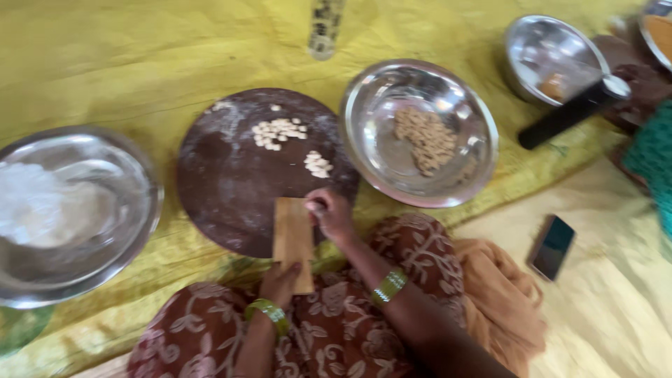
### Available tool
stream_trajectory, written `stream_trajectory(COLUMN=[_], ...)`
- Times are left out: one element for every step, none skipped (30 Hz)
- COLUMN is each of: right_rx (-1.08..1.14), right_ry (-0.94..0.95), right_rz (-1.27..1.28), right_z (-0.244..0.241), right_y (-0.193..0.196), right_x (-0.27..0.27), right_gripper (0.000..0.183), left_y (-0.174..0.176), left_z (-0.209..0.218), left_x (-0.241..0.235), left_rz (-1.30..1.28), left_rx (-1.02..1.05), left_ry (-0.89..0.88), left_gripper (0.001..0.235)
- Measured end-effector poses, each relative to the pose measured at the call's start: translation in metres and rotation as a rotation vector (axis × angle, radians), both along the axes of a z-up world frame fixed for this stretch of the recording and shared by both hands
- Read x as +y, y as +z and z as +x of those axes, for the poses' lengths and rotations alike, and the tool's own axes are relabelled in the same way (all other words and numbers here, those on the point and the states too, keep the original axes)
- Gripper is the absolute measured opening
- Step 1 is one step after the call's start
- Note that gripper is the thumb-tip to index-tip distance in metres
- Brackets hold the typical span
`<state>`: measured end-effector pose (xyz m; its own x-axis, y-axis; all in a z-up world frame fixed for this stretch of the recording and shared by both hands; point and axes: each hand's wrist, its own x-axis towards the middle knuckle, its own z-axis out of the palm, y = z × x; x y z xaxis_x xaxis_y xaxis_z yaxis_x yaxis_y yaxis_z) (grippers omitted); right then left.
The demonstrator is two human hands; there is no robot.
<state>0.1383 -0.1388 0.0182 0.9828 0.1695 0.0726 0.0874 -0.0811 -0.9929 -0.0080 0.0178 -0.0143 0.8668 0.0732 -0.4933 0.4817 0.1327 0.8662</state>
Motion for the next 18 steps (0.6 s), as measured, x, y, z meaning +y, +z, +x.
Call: stream_trajectory(right_rx=[0.028,0.058,0.074,0.087,0.101,0.043,-0.014,-0.075,-0.136,-0.194,-0.135,-0.081,0.091,0.267,0.089,-0.097,0.005,0.115], right_ry=[-0.019,-0.033,-0.042,-0.038,-0.035,-0.036,-0.037,-0.017,-0.011,0.011,0.020,0.029,-0.003,-0.038,0.002,0.030,0.027,0.013], right_rz=[-0.059,-0.118,-0.203,-0.281,-0.359,-0.348,-0.337,-0.315,-0.333,-0.344,-0.329,-0.317,-0.242,-0.178,-0.281,-0.379,-0.354,-0.339], right_z=[-0.003,-0.006,-0.008,-0.011,-0.013,-0.013,-0.012,-0.009,-0.006,-0.002,-0.003,-0.003,-0.001,0.002,0.006,0.008,0.009,0.004], right_y=[0.000,0.000,0.000,0.000,0.000,0.000,-0.001,-0.001,-0.002,-0.003,-0.005,-0.005,-0.005,-0.003,0.000,0.003,0.004,0.006], right_x=[0.003,0.005,0.003,0.004,0.001,-0.001,-0.004,-0.002,-0.005,-0.008,-0.012,-0.017,-0.015,-0.014,-0.017,-0.015,-0.007,-0.007], right_gripper=[0.011,0.012,0.013,0.015,0.016,0.017,0.018,0.020,0.018,0.017,0.016,0.015,0.016,0.017,0.018,0.020,0.020,0.020], left_y=[-0.001,-0.002,-0.004,-0.007,-0.012,-0.017,-0.024,-0.032,-0.040,-0.048,-0.054,-0.057,-0.056,-0.050,-0.042,-0.031,-0.018,-0.005], left_z=[-0.002,-0.002,-0.003,-0.003,-0.004,-0.005,-0.007,-0.008,-0.006,-0.006,-0.005,-0.003,-0.005,-0.002,0.000,0.001,0.004,0.003], left_x=[0.003,0.005,0.008,0.009,0.004,0.004,0.005,0.004,-0.001,0.000,-0.004,-0.009,-0.010,-0.013,-0.016,-0.017,-0.014,-0.014], left_rz=[0.046,0.074,0.104,0.140,0.144,0.153,0.162,0.126,0.092,0.067,-0.046,-0.160,-0.055,0.044,0.086,0.126,0.135,0.133], left_rx=[-0.007,0.060,0.126,0.191,0.200,0.212,0.223,0.109,-0.006,-0.116,-0.081,-0.058,-0.009,0.044,0.023,-0.001,0.078,0.162], left_ry=[-0.014,-0.032,-0.050,-0.056,-0.068,-0.066,-0.064,-0.061,-0.060,-0.045,-0.001,0.045,0.007,-0.036,-0.025,-0.023,-0.044,-0.078], left_gripper=[0.041,0.041,0.042,0.042,0.042,0.042,0.042,0.041,0.041,0.041,0.040,0.039,0.039,0.039,0.040,0.040,0.041,0.041])
